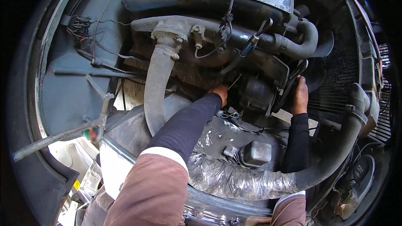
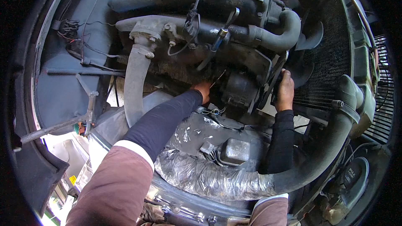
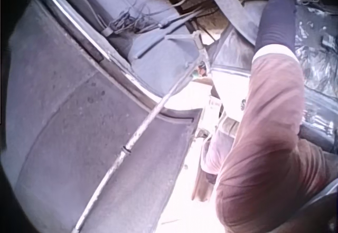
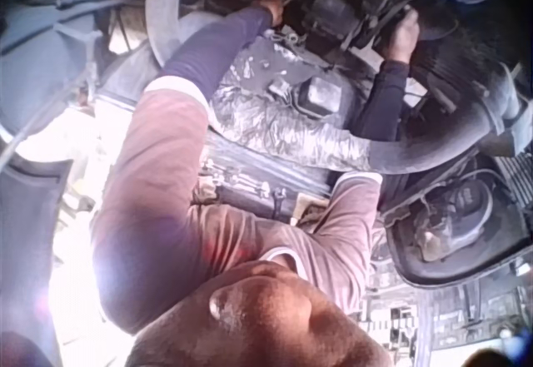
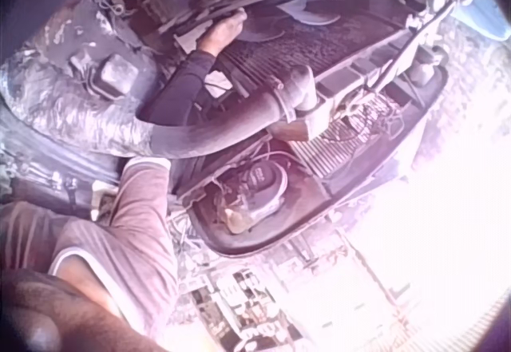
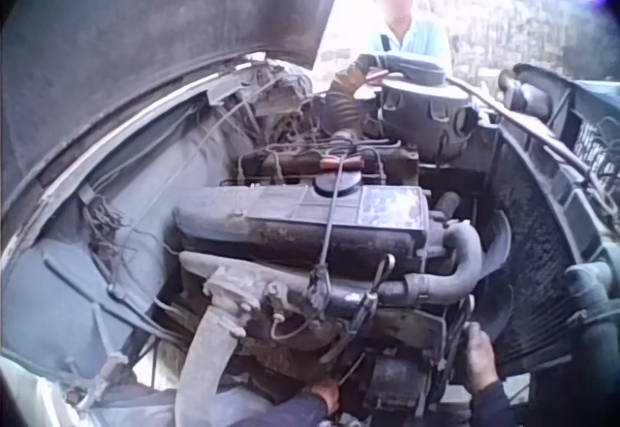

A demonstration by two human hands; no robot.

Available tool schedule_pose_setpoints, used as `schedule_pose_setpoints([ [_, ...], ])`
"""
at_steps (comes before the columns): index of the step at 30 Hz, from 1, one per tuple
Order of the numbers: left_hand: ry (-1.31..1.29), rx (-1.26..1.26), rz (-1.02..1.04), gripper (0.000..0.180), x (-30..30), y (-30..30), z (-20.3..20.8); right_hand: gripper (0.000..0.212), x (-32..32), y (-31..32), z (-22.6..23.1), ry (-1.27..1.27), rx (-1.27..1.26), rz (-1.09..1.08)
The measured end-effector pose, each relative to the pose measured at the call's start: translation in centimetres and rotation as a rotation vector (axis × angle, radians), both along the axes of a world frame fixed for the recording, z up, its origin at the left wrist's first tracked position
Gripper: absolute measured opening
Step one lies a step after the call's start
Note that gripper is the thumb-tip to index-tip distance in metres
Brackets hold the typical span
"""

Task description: The person works inside a vehicle engine bay, using both hands to adjust and clean components near the alternator and hoses. They wipe surfaces with a rag and manipulate parts within the confined engine space.

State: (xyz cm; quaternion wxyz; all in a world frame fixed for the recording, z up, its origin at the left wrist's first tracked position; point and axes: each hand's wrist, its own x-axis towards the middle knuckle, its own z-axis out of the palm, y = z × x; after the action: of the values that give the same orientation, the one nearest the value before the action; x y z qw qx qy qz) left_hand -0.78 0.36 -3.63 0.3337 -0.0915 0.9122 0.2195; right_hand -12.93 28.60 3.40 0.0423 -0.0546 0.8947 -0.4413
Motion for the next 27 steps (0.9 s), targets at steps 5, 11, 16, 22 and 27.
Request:
schedule_pose_setpoints([
  [5, -0.055, -0.042, -0.023, 0.045, -1.0, 0.2, 0.6, 0.031, -0.1, -0.3, 0.6, 0.019, 0.007, 0.016],
  [11, -0.13, -0.123, -0.14, 0.047, -1.4, 0.7, -0.2, 0.045, 0.0, -0.7, 0.5, -0.133, -0.245, -0.12],
  [16, -0.073, -0.084, -0.052, 0.05, -1.1, 0.4, -1.7, 0.051, -0.1, -1.3, 1.0, -0.275, -0.437, -0.236],
  [22, -0.087, -0.138, -0.069, 0.046, -1.4, 1.1, -1.5, 0.05, -0.8, 0.0, -0.2, -0.386, -0.515, -0.17],
  [27, -0.213, -0.168, -0.112, 0.044, -1.6, 1.4, -1.7, 0.048, -0.4, -0.8, 0.2, -0.271, -0.436, -0.178],
])
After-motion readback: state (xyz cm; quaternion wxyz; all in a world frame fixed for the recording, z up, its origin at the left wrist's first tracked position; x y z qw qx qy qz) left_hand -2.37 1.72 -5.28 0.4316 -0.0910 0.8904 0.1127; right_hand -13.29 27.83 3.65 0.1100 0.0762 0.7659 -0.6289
